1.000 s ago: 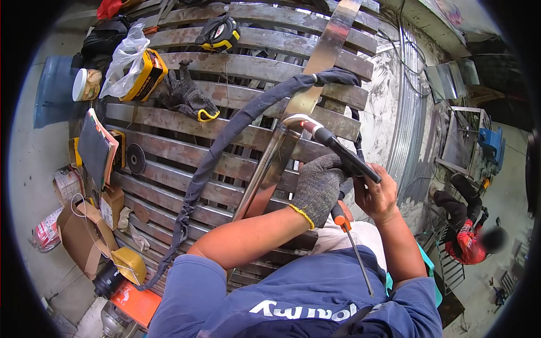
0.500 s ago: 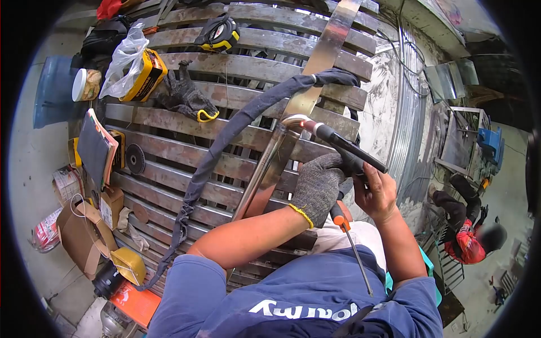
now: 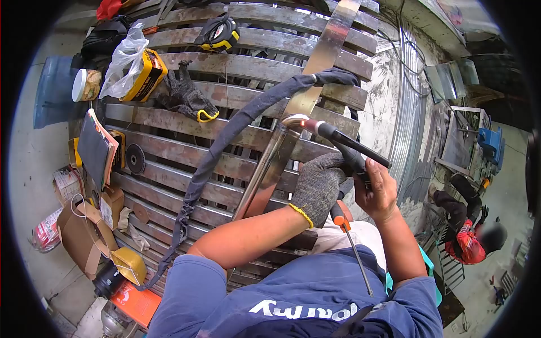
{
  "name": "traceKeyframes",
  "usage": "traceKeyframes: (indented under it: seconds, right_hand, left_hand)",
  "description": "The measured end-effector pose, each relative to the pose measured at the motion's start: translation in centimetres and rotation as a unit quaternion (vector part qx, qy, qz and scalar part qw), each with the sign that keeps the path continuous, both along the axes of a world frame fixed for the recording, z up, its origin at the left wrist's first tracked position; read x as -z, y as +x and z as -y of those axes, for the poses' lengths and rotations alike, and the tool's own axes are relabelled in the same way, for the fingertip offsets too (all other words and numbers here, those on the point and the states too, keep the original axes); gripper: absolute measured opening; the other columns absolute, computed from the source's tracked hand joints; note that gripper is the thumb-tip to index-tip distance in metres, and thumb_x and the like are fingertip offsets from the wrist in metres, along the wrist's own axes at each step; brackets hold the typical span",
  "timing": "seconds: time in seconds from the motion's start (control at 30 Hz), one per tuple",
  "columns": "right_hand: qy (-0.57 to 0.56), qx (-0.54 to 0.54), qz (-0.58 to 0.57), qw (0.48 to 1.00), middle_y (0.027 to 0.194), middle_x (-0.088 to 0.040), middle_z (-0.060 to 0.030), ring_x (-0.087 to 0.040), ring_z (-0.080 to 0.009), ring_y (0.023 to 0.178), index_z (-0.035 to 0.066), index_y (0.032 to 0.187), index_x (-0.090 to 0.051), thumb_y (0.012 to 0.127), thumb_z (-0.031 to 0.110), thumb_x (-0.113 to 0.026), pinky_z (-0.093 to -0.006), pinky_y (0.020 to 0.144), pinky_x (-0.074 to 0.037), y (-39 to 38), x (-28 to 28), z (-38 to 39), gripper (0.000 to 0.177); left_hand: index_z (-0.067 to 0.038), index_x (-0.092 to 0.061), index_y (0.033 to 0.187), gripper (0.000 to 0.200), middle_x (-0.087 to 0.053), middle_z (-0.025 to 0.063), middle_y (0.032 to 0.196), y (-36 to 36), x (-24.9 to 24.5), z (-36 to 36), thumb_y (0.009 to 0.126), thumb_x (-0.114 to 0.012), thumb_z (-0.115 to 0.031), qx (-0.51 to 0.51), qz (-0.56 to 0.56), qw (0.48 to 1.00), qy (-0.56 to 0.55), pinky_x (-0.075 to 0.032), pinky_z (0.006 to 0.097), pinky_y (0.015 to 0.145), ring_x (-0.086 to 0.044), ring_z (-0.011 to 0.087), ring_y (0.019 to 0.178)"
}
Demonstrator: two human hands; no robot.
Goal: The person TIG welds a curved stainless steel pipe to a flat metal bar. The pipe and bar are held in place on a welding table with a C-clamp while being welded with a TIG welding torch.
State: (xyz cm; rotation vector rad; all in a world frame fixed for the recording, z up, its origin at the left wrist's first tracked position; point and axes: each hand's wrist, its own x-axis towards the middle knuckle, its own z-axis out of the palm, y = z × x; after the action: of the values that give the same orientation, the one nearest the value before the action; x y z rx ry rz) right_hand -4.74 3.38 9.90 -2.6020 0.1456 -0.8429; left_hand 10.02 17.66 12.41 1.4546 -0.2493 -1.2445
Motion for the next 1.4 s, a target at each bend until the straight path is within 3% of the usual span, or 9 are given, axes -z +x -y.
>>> traceKeyframes:
  seconds: [0.13,0.27,0.37,0.5,0.8,0.83,0.9,1.0,1.4]
  right_hand:
    - [-0.002,0.007,-0.016,1.000,0.102,-0.074,-0.0271,-0.075,-0.0383,0.078,-0.004,0.146,-0.064,0.083,-0.007,-0.087,-0.0444,0.060,-0.061,-0.3,0.1,0.0,0.067]
    - [-0.002,0.007,-0.030,1.000,0.101,-0.074,-0.0274,-0.075,-0.0385,0.078,-0.005,0.144,-0.066,0.083,-0.006,-0.088,-0.0443,0.060,-0.060,-0.5,-0.1,0.1,0.065]
    - [-0.006,0.014,-0.006,1.000,0.100,-0.074,-0.0270,-0.075,-0.0385,0.078,-0.005,0.145,-0.065,0.082,-0.006,-0.088,-0.0447,0.061,-0.061,-0.3,0.3,0.0,0.066]
    - [0.018,0.014,-0.010,1.000,0.100,-0.075,-0.0249,-0.076,-0.0385,0.079,-0.005,0.146,-0.064,0.082,-0.008,-0.088,-0.0450,0.062,-0.062,-0.2,0.1,-0.1,0.068]
    - [0.024,0.009,-0.024,0.999,0.100,-0.076,-0.0222,-0.075,-0.0366,0.078,-0.003,0.152,-0.061,0.081,-0.010,-0.087,-0.0434,0.062,-0.062,0.3,-0.5,0.0,0.076]
    - [0.026,0.006,-0.026,0.999,0.100,-0.076,-0.0220,-0.075,-0.0365,0.078,-0.004,0.152,-0.061,0.081,-0.010,-0.087,-0.0434,0.061,-0.062,0.3,-0.6,0.1,0.076]
    - [0.030,0.007,-0.023,0.999,0.099,-0.075,-0.0219,-0.075,-0.0364,0.077,-0.004,0.153,-0.060,0.081,-0.011,-0.087,-0.0433,0.061,-0.061,0.3,-0.6,0.1,0.077]
    - [0.035,0.018,-0.013,0.999,0.098,-0.075,-0.0221,-0.074,-0.0362,0.077,-0.005,0.153,-0.060,0.081,-0.011,-0.086,-0.0432,0.060,-0.061,0.3,-0.4,-0.1,0.077]
    - [0.048,0.013,-0.027,0.998,0.096,-0.075,-0.0226,-0.074,-0.0352,0.075,-0.007,0.157,-0.055,0.084,-0.010,-0.084,-0.0434,0.060,-0.060,0.5,-1.1,0.0,0.078]
  left_hand:
    - [0.000,-0.080,0.121,0.028,-0.082,0.0132,0.113,-0.2,0.1,0.0,0.100,-0.062,-0.003,-0.030,-0.043,0.999,-0.010,-0.060,0.0348,0.096,-0.078,0.0225,0.104]
    - [0.001,-0.080,0.118,0.025,-0.082,0.0132,0.109,0.2,0.5,-0.2,0.098,-0.064,-0.001,0.030,0.092,0.995,-0.020,-0.060,0.0342,0.093,-0.078,0.0214,0.101]
    - [0.001,-0.080,0.118,0.025,-0.082,0.0129,0.108,-0.3,0.4,0.1,0.098,-0.066,-0.001,-0.046,-0.067,0.997,-0.003,-0.060,0.0344,0.093,-0.078,0.0224,0.100]
    - [0.000,-0.080,0.119,0.026,-0.080,0.0087,0.101,0.1,-0.4,0.1,0.099,-0.063,0.001,-0.017,-0.007,1.000,0.004,-0.059,0.0324,0.080,-0.072,0.0149,0.089]
    - [0.000,-0.080,0.117,0.025,-0.079,0.0086,0.101,0.1,-0.3,0.0,0.099,-0.063,0.000,-0.015,-0.002,1.000,-0.002,-0.059,0.0327,0.080,-0.072,0.0149,0.088]
    - [0.000,-0.080,0.117,0.024,-0.079,0.0081,0.101,0.1,0.9,-0.2,0.099,-0.064,0.000,0.046,0.180,0.982,-0.037,-0.059,0.0329,0.081,-0.072,0.0157,0.090]
    - [0.000,-0.080,0.119,0.025,-0.080,0.0080,0.105,-0.2,0.7,-0.1,0.100,-0.065,0.000,-0.018,0.038,0.998,-0.036,-0.059,0.0330,0.082,-0.073,0.0162,0.091]
    - [-0.001,-0.081,0.123,0.028,-0.081,0.0078,0.108,0.1,-0.2,0.2,0.101,-0.065,-0.001,-0.042,-0.086,0.995,0.008,-0.058,0.0314,0.083,-0.072,0.0142,0.093]
    - [-0.002,-0.081,0.126,0.026,-0.081,0.0057,0.109,-0.2,0.4,0.1,0.104,-0.067,-0.002,-0.026,-0.016,0.999,-0.020,-0.058,0.0293,0.083,-0.071,0.0127,0.094]
